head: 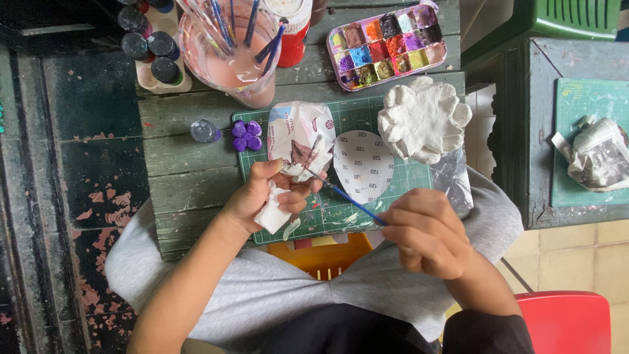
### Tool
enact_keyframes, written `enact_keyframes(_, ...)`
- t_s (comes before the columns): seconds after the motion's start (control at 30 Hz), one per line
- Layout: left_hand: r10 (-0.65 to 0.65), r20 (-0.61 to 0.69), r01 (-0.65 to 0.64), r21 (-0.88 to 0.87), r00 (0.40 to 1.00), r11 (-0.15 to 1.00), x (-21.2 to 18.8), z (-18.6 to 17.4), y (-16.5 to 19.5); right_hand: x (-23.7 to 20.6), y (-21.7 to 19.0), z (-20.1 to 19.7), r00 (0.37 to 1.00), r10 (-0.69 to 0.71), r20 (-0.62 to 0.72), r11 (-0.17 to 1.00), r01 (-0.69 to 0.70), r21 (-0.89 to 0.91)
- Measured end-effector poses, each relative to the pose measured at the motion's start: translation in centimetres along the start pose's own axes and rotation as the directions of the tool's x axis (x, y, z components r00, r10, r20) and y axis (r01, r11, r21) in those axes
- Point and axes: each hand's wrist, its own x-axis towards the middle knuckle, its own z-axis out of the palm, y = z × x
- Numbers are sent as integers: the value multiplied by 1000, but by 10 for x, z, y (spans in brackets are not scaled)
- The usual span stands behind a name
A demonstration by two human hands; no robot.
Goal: The person sits at a work table and paints a small white clay piece using a paintbrush, dipping the brush into a cup of water and a palette of pigments between strokes. They hold and turn the clay piece with their other hand while applying pigment to its surface.
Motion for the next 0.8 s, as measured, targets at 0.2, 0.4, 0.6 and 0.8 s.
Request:
enact_keyframes(0.2,6,7,-6,13,1000,1000,-1,0,0,-4,-1,-3,999,12,45,1000,-12,9)
enact_keyframes(0.4,6,-10,-6,4,1000,1000,0,0,1,0,1,1,998,5,-57,999,-7,-32)
enact_keyframes(0.6,3,7,-3,-10,1000,1000,-1,-2,0,-12,8,8,946,247,-211,939,-180,292)
enact_keyframes(0.8,7,96,-6,-4,995,1000,-4,1,-2,-29,14,15,799,577,-166,701,-381,603)
